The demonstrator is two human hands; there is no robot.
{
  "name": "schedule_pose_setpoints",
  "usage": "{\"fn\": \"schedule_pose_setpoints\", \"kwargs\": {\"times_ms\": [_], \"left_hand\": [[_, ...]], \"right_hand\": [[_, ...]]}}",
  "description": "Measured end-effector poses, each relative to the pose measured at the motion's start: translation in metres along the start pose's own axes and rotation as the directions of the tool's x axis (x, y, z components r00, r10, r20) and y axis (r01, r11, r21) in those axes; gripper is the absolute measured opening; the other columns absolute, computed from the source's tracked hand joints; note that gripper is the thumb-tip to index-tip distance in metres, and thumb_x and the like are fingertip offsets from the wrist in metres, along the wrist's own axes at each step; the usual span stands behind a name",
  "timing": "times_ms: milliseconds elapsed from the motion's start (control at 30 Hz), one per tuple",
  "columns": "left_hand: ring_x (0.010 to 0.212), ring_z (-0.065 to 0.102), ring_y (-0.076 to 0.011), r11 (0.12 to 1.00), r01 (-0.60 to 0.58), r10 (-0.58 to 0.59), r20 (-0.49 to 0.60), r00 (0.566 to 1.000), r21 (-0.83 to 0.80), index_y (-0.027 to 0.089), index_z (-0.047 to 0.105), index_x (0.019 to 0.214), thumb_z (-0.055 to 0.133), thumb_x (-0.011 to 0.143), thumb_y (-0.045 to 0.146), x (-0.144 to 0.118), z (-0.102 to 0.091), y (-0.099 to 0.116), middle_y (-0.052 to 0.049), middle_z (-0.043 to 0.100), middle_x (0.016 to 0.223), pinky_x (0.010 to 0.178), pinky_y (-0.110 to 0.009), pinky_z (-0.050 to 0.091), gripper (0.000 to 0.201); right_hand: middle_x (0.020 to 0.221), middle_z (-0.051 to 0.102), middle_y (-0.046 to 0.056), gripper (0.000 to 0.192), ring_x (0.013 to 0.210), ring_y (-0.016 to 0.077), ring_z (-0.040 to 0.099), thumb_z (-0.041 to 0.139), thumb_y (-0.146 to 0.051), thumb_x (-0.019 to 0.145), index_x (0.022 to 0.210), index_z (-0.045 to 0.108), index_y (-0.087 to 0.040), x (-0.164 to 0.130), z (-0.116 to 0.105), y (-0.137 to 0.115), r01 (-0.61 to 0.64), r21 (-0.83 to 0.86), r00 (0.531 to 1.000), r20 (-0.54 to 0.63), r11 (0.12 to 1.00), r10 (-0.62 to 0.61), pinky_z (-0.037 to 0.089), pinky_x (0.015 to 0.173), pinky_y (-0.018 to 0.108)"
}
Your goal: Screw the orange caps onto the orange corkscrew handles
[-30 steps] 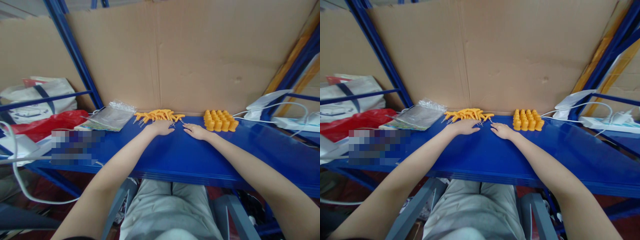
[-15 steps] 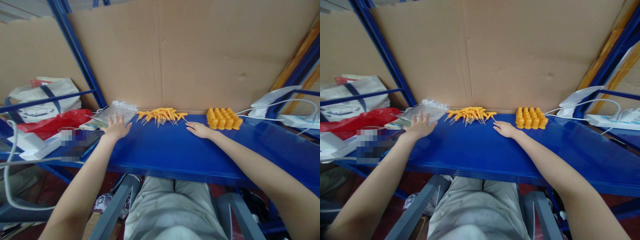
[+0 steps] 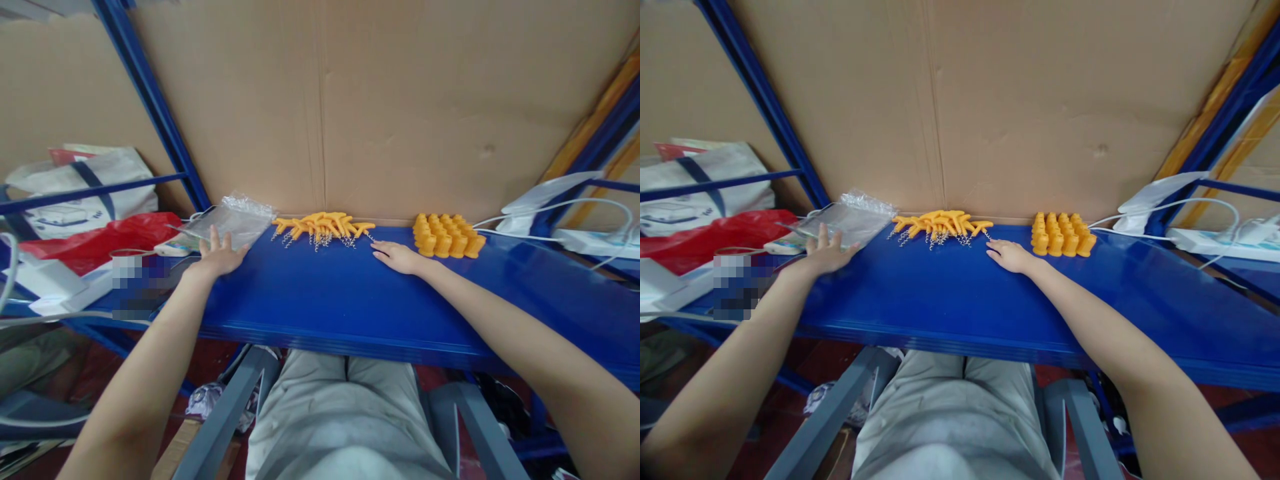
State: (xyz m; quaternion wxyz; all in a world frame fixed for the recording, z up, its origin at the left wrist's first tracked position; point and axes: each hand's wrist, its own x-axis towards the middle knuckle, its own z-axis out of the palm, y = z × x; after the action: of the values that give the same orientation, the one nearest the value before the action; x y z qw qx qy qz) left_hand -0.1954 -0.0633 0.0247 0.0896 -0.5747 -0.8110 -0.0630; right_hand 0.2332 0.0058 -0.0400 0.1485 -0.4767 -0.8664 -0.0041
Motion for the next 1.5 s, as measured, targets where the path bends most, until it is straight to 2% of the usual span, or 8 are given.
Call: {"fn": "schedule_pose_setpoints", "kwargs": {"times_ms": [167,433,533,600,700,900,1133,1500], "left_hand": [[0.158,-0.003,-0.0395,0.995,-0.083,0.086,0.047,0.995,-0.060,0.020,0.018,0.164,0.022,0.100,0.059,-0.012,-0.028,0.034,-0.007,-0.013,0.171,0.117,-0.072,0.024,0.075],[0.153,0.029,-0.0374,0.841,-0.539,0.538,-0.030,0.842,-0.053,0.024,0.039,0.157,0.042,0.097,0.056,0.006,-0.048,0.128,-0.012,0.030,0.167,0.119,-0.058,0.033,0.068],[0.139,0.051,-0.0317,0.811,-0.574,0.584,0.081,0.808,-0.114,0.023,0.051,0.148,0.045,0.097,0.052,0.012,-0.042,0.161,-0.012,0.053,0.153,0.116,-0.046,0.040,0.059],[0.145,0.044,-0.0336,0.821,-0.560,0.568,0.057,0.821,-0.113,0.018,0.049,0.149,0.046,0.098,0.048,0.015,-0.029,0.173,-0.015,0.047,0.157,0.118,-0.048,0.037,0.060],[0.154,0.026,-0.0361,0.830,-0.544,0.535,-0.100,0.839,-0.123,0.018,0.040,0.155,0.044,0.099,0.042,0.021,0.000,0.174,-0.016,0.030,0.167,0.121,-0.058,0.029,0.061],[0.146,0.041,-0.0275,0.694,-0.692,0.654,-0.226,0.722,-0.199,0.019,0.049,0.149,0.042,0.098,0.028,0.041,0.037,0.161,-0.014,0.051,0.154,0.121,-0.048,0.034,0.052],[0.135,0.052,-0.0282,0.754,-0.627,0.567,-0.289,0.771,-0.194,0.016,0.064,0.134,0.045,0.093,0.014,0.036,0.029,0.165,-0.014,0.062,0.141,0.116,-0.043,0.040,0.046],[0.123,0.060,-0.0291,0.759,-0.642,0.590,-0.304,0.748,-0.108,0.018,0.072,0.124,0.045,0.097,0.022,0.022,0.015,0.165,-0.013,0.071,0.125,0.107,-0.043,0.044,0.038]], "right_hand": [[0.152,0.054,0.010,0.057,0.145,0.0256,0.045,0.033,-0.051,0.105,0.146,0.058,-0.021,0.000,-0.001,0.000,-0.008,-0.003,1.000,0.011,1.000,0.008,0.036,0.121,0.046],[0.155,0.049,0.011,0.057,0.146,0.0270,0.043,0.033,-0.048,0.105,0.148,0.055,-0.019,0.000,-0.001,0.000,-0.016,0.004,1.000,0.025,1.000,0.016,0.034,0.122,0.050],[0.155,0.049,0.011,0.057,0.146,0.0265,0.043,0.034,-0.049,0.105,0.148,0.055,-0.018,0.000,-0.003,-0.002,-0.035,0.002,0.999,0.033,0.999,0.034,0.034,0.122,0.048],[0.154,0.050,0.012,0.057,0.146,0.0271,0.044,0.034,-0.048,0.105,0.147,0.056,-0.018,-0.001,-0.004,-0.004,-0.023,0.004,0.999,0.028,1.000,0.023,0.035,0.122,0.049],[0.154,0.049,0.013,0.057,0.145,0.0279,0.044,0.033,-0.046,0.105,0.147,0.056,-0.015,-0.001,-0.005,-0.005,-0.002,-0.006,1.000,0.029,1.000,0.003,0.036,0.121,0.049],[0.153,0.051,0.011,0.058,0.145,0.0275,0.045,0.033,-0.048,0.104,0.147,0.057,-0.017,0.000,-0.003,-0.003,-0.002,-0.013,1.000,0.022,1.000,0.002,0.036,0.121,0.048],[0.152,0.053,0.011,0.056,0.145,0.0264,0.045,0.033,-0.047,0.104,0.147,0.057,-0.018,-0.001,-0.003,-0.003,0.000,-0.012,1.000,0.017,1.000,0.000,0.036,0.121,0.047],[0.153,0.051,0.012,0.056,0.145,0.0278,0.044,0.034,-0.043,0.104,0.147,0.056,-0.016,-0.002,-0.009,-0.011,-0.011,-0.013,0.999,0.037,1.000,0.012,0.036,0.121,0.049]]}}
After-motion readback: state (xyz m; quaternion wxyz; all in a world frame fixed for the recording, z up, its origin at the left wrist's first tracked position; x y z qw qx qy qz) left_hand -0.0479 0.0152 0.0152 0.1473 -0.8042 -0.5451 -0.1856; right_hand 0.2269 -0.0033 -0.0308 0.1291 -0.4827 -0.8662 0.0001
